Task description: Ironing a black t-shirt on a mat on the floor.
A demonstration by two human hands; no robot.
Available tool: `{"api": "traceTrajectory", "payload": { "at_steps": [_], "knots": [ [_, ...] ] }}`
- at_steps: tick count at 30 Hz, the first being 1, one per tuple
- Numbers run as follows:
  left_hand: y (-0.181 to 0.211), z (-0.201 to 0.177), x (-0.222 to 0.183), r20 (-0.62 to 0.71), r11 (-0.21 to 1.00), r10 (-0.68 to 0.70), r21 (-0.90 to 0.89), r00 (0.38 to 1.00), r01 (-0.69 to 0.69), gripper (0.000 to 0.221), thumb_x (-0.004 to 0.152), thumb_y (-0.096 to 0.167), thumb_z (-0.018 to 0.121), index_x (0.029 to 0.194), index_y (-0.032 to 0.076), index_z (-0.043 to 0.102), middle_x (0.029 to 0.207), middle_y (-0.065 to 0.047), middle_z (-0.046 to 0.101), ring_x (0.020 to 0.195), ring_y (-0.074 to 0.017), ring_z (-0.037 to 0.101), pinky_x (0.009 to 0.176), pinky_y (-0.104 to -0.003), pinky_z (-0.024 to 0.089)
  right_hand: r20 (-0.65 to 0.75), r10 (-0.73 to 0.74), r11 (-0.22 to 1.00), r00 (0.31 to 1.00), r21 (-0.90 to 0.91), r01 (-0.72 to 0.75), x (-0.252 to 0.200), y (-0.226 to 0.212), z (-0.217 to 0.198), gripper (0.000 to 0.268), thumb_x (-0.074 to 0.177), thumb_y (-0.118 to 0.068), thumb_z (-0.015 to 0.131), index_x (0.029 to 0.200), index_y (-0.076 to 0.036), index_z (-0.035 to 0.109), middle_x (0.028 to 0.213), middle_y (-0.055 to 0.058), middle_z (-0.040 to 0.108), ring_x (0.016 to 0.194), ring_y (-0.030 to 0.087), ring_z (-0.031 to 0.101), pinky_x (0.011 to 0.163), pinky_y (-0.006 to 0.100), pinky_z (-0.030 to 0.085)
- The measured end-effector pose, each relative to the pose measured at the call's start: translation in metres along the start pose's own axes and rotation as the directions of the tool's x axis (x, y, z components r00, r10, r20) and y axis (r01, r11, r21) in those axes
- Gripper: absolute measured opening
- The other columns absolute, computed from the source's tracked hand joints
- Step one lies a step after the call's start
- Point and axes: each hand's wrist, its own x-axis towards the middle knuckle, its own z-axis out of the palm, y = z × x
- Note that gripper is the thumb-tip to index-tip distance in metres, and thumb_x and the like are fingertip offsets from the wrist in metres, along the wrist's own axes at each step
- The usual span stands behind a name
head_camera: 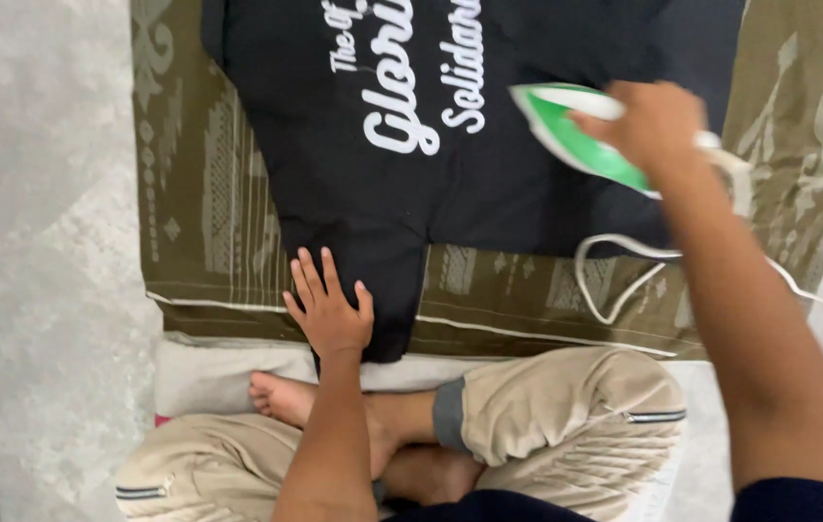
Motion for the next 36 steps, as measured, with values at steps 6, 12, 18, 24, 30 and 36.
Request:
{"api": "traceTrajectory", "payload": {
  "at_steps": [6, 12, 18, 24, 30, 36],
  "knots": [
    [-0.002, 0.000, 0.000, 0.077, 0.999, -0.038, -0.023, 0.996, 0.040, 0.065, 0.086, 0.039, 0.043, 0.145, 0.018, 0.024, 0.152, -0.008, 0.012, 0.139, -0.0270, 0.013, 0.106, -0.056, 0.018, -0.064, 0.021, 0.987, 0.998, -0.159, -0.031, -0.001, 0.028, 0.021, 0.066, 0.081, -0.084, 0.040, 0.093, -0.025, 0.068, 0.072, 0.013, 0.069, 0.077, 0.036, 0.067, 0.058, 0.043, 0.050],
    [-0.004, 0.006, 0.000, 0.044, 1.000, -0.017, 0.016, 0.999, 0.016, 0.066, 0.085, 0.042, 0.039, 0.145, 0.017, 0.025, 0.152, -0.010, 0.014, 0.139, -0.0275, 0.015, 0.104, -0.056, 0.020, -0.367, -0.191, 0.981, 0.910, -0.070, 0.178, 0.036, -0.072, 0.010, 0.058, 0.080, -0.079, 0.049, 0.083, -0.024, 0.067, 0.057, 0.006, 0.060, 0.059, 0.031, 0.062, 0.046, 0.040, 0.042],
    [-0.001, 0.007, 0.001, 0.052, 1.000, -0.020, 0.025, 0.998, 0.018, 0.066, 0.085, 0.042, 0.040, 0.144, 0.016, 0.027, 0.152, -0.010, 0.015, 0.139, -0.0282, 0.016, 0.104, -0.056, 0.021, -0.262, -0.286, 0.950, 0.922, 0.047, 0.308, 0.054, -0.163, -0.023, 0.054, 0.076, -0.073, 0.053, 0.076, -0.021, 0.064, 0.056, 0.001, 0.059, 0.054, 0.027, 0.059, 0.042, 0.038, 0.039],
    [0.002, 0.004, 0.002, 0.034, 0.999, -0.030, 0.014, 0.999, 0.029, 0.066, 0.084, 0.039, 0.041, 0.144, 0.016, 0.026, 0.152, -0.010, 0.015, 0.140, -0.0277, 0.016, 0.103, -0.058, 0.021, -0.082, -0.187, 0.975, 0.979, 0.103, 0.195, 0.052, -0.102, -0.033, 0.055, 0.078, -0.074, 0.050, 0.082, -0.021, 0.066, 0.076, 0.005, 0.065, 0.075, 0.030, 0.063, 0.054, 0.042, 0.046],
    [-0.001, 0.003, 0.002, 0.021, 1.000, -0.013, 0.014, 1.000, 0.012, 0.063, 0.087, 0.039, 0.038, 0.144, 0.014, 0.027, 0.151, -0.012, 0.017, 0.138, -0.0304, 0.019, 0.102, -0.060, 0.022, 0.043, 0.132, 0.984, 0.990, 0.117, -0.136, 0.015, 0.016, -0.014, 0.059, 0.081, -0.075, 0.050, 0.078, -0.018, 0.065, 0.077, 0.011, 0.065, 0.082, 0.035, 0.061, 0.060, 0.045, 0.047],
    [-0.001, 0.010, -0.001, -0.055, 0.999, 0.025, 0.043, 0.998, -0.023, 0.062, 0.088, 0.041, 0.035, 0.143, 0.014, 0.031, 0.149, -0.013, 0.022, 0.137, -0.0304, 0.021, 0.100, -0.054, 0.020, -0.133, 0.191, 0.979, 0.973, 0.094, -0.179, -0.018, 0.045, 0.031, 0.056, 0.076, -0.075, 0.053, 0.088, -0.022, 0.068, 0.071, 0.013, 0.067, 0.072, 0.037, 0.066, 0.061, 0.045, 0.050]
  ]
}}
